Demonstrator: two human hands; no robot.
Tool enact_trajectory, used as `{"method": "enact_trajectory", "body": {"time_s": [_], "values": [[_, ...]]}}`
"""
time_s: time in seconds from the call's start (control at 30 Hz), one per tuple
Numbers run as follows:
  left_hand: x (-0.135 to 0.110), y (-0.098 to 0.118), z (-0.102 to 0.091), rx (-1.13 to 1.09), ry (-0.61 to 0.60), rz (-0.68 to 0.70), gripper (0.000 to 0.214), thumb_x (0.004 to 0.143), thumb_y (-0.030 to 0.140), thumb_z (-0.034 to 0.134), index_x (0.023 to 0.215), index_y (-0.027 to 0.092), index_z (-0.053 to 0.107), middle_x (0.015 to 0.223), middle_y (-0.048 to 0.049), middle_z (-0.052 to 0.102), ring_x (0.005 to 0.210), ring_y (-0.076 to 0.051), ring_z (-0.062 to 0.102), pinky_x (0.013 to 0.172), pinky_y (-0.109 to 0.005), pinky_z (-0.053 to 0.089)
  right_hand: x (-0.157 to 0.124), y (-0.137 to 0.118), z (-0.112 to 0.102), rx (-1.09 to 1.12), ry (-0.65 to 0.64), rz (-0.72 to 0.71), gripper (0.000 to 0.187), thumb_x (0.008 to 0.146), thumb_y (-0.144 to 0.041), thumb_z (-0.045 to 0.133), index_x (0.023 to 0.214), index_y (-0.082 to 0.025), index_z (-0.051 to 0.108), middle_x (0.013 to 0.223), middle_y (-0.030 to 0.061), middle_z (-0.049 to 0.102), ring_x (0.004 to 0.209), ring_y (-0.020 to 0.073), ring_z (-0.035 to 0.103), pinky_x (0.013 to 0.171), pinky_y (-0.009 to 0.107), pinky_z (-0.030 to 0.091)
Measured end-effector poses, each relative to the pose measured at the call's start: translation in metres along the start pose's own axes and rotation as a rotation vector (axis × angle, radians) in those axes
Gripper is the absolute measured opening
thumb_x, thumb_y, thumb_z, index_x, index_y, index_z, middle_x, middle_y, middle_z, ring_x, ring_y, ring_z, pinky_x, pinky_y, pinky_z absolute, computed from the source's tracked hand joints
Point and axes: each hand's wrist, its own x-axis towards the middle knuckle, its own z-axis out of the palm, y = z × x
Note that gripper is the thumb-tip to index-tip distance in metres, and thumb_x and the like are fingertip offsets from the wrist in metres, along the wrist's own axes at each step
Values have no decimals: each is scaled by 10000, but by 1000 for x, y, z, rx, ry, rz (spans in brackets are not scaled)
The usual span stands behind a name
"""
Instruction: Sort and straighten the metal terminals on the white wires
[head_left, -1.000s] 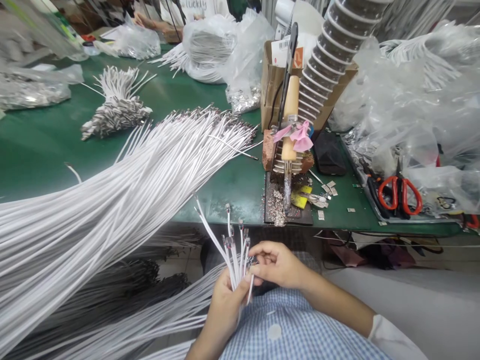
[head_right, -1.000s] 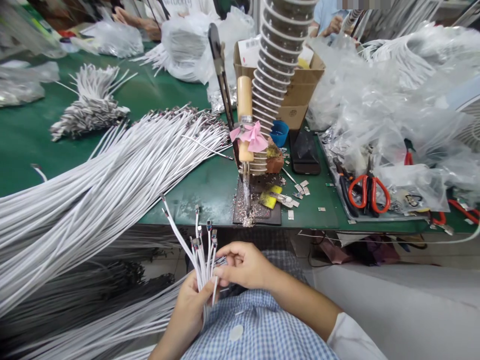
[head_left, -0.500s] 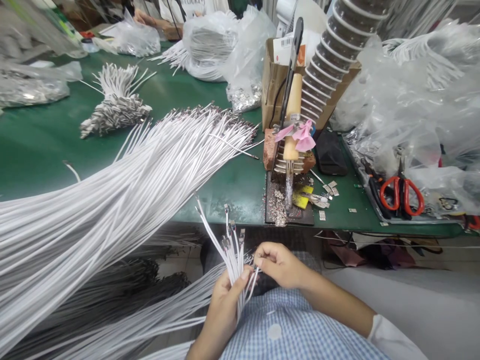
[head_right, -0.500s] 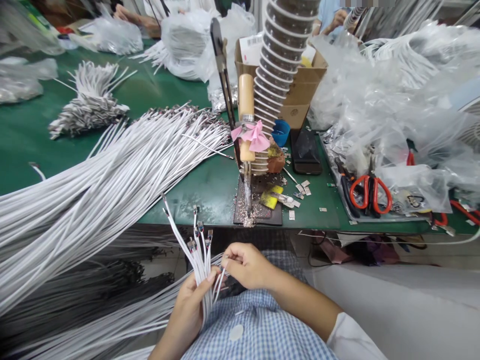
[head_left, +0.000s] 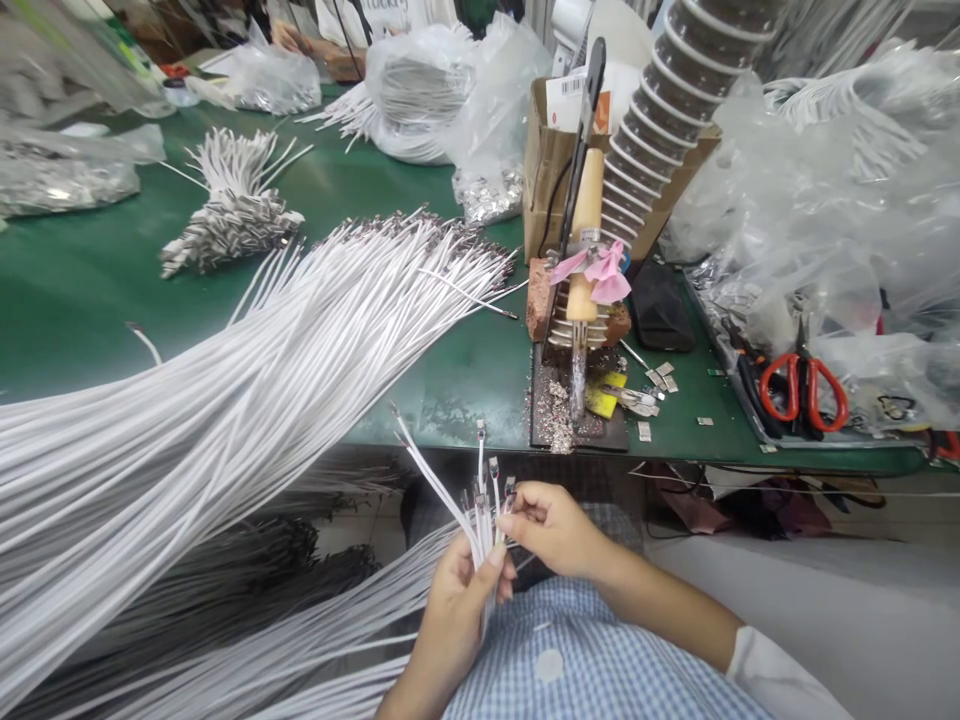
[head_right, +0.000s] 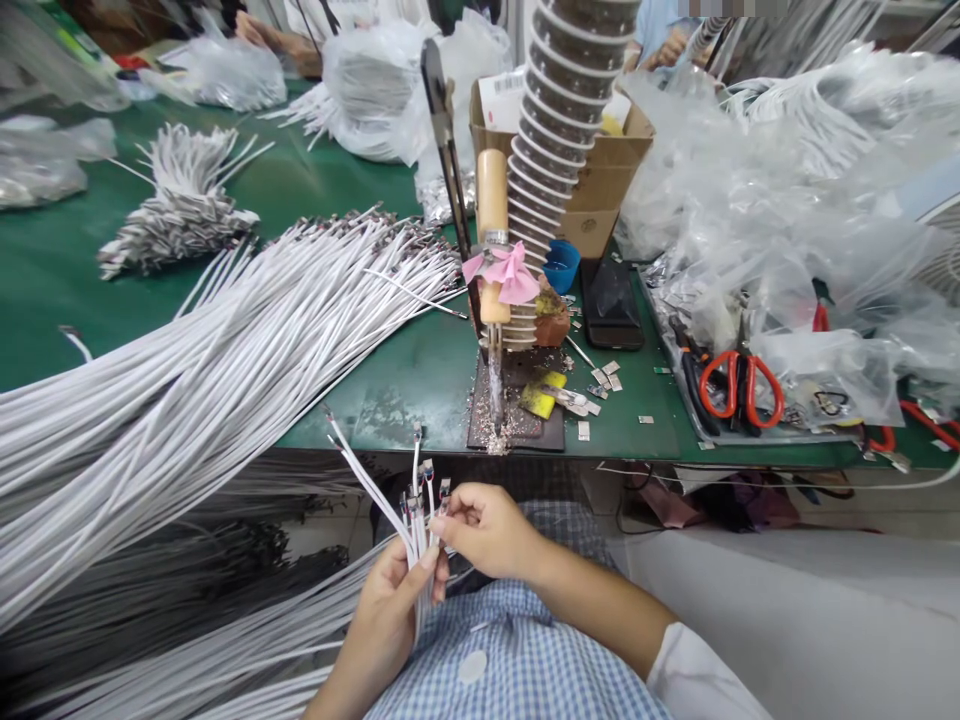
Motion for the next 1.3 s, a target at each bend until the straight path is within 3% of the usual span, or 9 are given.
{"method": "enact_trajectory", "body": {"time_s": [0.27,0.5,0.67,0.77,0.87,1.0,1.13,1.3], "values": [[0,0,-1,7,-24,-7,134,807,303,604,821,172,582,634,10,617,510,-96,524,491,-206,403,-3,-6,0,95,-51,-44,406,737,-538,604,729,-158,461,566,-24,537,462,96,517,469,221,417],[-3,3,3,22,21,-64,174,755,311,657,825,161,607,671,-26,667,550,-125,568,521,-227,435,-2,-1,-1,44,76,-71,408,734,-529,610,686,-153,458,593,-24,486,493,81,448,477,207,373],[-2,3,2,-19,132,-10,238,698,312,710,879,167,658,839,-50,693,756,-185,615,684,-273,476,-6,-7,-2,-87,40,-139,400,800,-533,522,683,-155,458,618,-15,468,539,95,435,520,221,380],[1,-1,-2,-6,129,17,232,726,300,689,925,182,673,997,-63,682,952,-221,587,843,-296,432,-8,-11,-3,-161,9,-193,397,830,-527,473,706,-150,498,650,1,488,591,111,447,560,232,388],[2,-3,-5,-5,109,13,254,752,304,662,977,186,665,1049,-72,669,1031,-239,559,897,-312,404,-8,-10,-4,-144,-23,-204,384,841,-507,462,732,-144,518,686,20,522,625,124,475,587,247,402],[1,-4,-4,-17,123,9,260,743,333,666,957,185,657,994,-69,680,961,-241,585,803,-299,452,-7,-6,-5,-95,-17,-171,361,783,-480,554,645,-162,450,601,-23,454,542,97,410,522,220,367],[1,-5,-2,5,83,31,221,773,305,640,960,187,648,910,-50,683,892,-216,592,786,-289,445,-7,-3,-6,-149,-3,-133,268,702,-339,649,658,-163,451,603,-40,433,507,80,373,475,198,330],[1,-7,-4,36,79,47,184,784,284,634,943,193,639,796,-12,653,703,-144,558,663,-237,445,-6,-3,-4,-200,38,-139,229,753,-328,610,666,-142,507,621,-18,472,567,100,426,530,212,358]]}}
